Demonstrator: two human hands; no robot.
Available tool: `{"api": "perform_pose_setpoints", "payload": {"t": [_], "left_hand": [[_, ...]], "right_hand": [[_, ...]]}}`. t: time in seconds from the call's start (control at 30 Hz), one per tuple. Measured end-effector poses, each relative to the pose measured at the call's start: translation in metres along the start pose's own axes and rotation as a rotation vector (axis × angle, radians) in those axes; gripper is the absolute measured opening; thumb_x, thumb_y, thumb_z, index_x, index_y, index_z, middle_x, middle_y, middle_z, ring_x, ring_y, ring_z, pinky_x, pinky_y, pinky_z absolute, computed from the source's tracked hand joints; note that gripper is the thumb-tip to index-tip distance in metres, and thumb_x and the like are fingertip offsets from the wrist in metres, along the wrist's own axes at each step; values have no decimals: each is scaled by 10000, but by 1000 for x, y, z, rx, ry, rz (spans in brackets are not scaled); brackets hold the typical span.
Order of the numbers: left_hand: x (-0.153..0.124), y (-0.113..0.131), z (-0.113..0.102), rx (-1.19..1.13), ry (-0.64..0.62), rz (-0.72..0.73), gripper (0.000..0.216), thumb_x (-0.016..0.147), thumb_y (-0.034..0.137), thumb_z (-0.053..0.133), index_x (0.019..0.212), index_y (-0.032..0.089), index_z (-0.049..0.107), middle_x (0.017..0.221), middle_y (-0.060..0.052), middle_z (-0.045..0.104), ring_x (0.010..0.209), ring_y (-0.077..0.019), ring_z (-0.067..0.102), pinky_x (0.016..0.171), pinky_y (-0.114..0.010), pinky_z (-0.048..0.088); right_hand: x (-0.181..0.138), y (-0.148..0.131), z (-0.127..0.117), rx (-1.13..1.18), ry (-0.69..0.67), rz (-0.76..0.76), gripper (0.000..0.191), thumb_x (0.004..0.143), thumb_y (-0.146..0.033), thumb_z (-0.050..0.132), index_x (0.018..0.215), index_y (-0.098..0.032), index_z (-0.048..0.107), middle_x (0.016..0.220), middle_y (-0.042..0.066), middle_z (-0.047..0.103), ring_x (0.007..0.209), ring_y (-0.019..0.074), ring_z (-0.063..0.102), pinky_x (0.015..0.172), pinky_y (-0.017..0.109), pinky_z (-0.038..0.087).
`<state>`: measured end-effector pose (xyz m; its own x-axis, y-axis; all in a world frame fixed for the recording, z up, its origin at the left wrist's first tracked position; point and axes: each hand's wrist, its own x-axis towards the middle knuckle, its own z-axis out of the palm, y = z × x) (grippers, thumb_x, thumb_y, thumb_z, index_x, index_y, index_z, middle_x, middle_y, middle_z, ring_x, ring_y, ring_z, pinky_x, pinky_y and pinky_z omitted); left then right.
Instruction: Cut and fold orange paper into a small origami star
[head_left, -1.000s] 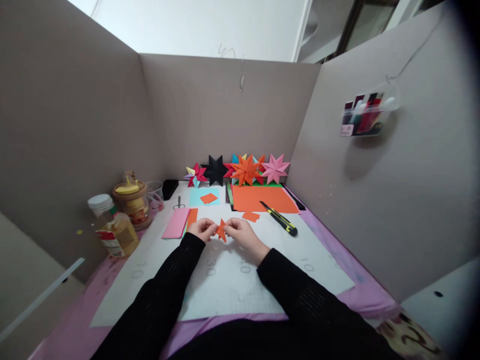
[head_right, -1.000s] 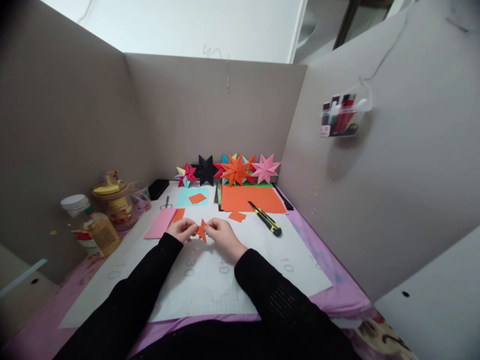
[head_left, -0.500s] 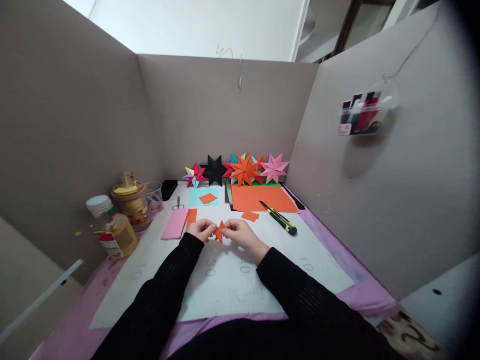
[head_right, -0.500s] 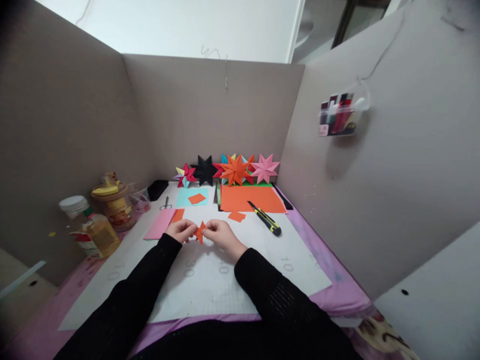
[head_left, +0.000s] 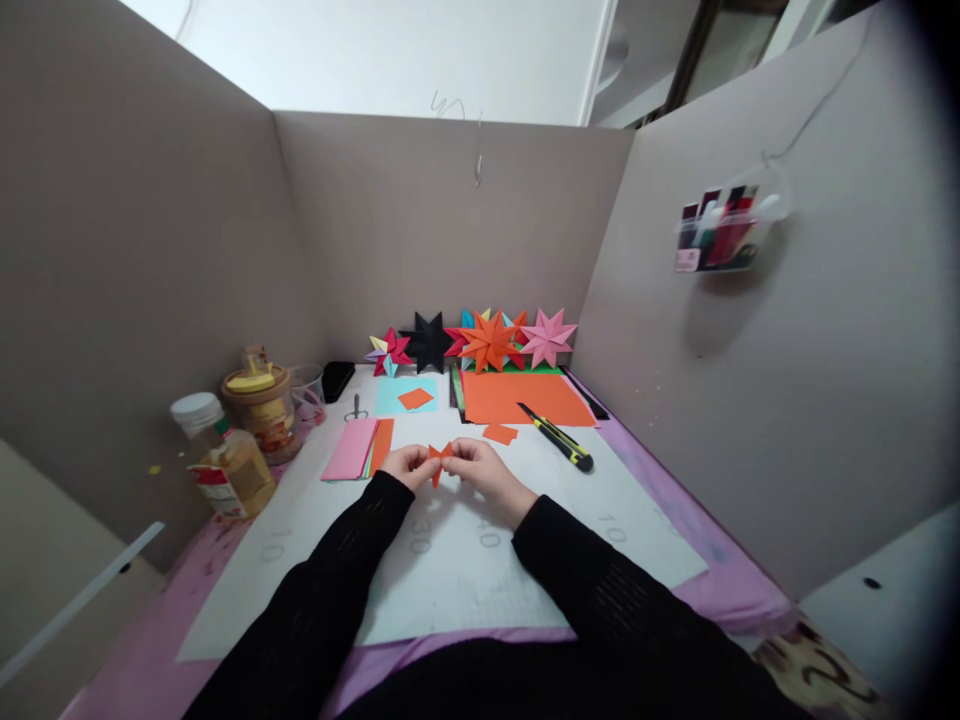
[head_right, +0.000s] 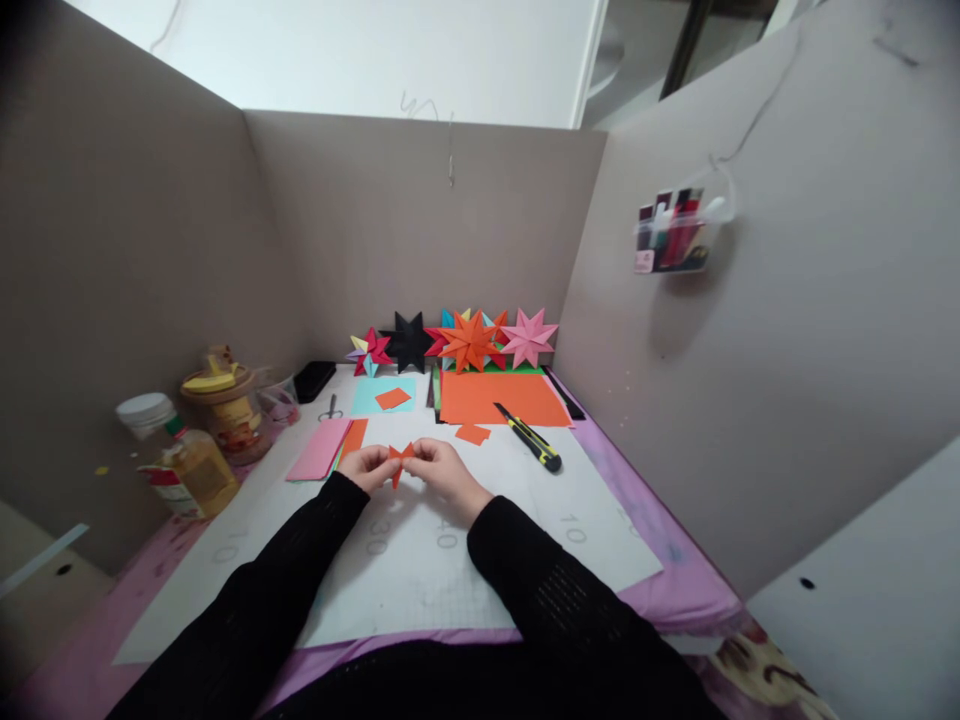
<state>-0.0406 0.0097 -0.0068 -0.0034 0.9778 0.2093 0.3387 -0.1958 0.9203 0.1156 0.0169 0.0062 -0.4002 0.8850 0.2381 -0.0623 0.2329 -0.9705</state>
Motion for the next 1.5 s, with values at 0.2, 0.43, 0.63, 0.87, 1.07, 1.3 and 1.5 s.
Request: {"api": "perform_pose_setpoints", "payload": {"t": [0.2,0.43,0.63,0.87,1.07,1.3,1.5], "left_hand": [[-3,9,0,32,-67,-20,266,613,394,582,519,152,522,429,53,405,425,-64,322,430,-199,247],[-3,5,3,-5,-29,-52,247,599,376,586,508,160,505,404,54,416,389,-62,314,409,-201,235],[-1,3,-2,-19,-8,-61,247,614,375,595,528,153,530,423,53,439,396,-59,325,402,-194,245],[2,3,-3,-3,47,-106,293,641,422,559,524,153,568,441,25,513,360,-71,377,378,-203,306],[1,9,-5,5,124,-109,222,625,359,552,573,149,600,503,4,570,445,-98,468,420,-202,364],[5,14,-14,-56,114,-197,278,609,408,564,677,143,614,567,-5,588,515,-118,524,434,-204,391],[0,7,-1,30,-132,-194,325,575,452,621,551,134,555,466,28,516,401,-63,405,399,-193,335]], "right_hand": [[0,2,2,-43,50,2,124,683,-270,575,652,-159,529,599,-34,485,563,96,426,532,218,331],[2,3,-2,-55,129,-36,121,694,-258,544,626,-158,551,600,-18,513,568,104,447,545,225,352],[7,5,-8,79,211,36,172,699,-329,576,739,-163,559,654,-10,526,556,97,446,485,210,320],[-1,5,8,-20,101,60,263,677,-353,609,567,-153,479,535,-53,397,498,73,339,484,221,257],[-2,5,4,-29,65,81,282,666,-332,602,547,-163,411,526,-66,345,491,66,296,471,219,219],[4,8,-1,-51,84,72,277,655,-345,602,535,-158,436,514,-62,376,490,70,319,480,219,239],[5,14,0,11,158,56,261,650,-374,613,572,-150,503,512,-48,438,476,72,352,472,214,266]]}}
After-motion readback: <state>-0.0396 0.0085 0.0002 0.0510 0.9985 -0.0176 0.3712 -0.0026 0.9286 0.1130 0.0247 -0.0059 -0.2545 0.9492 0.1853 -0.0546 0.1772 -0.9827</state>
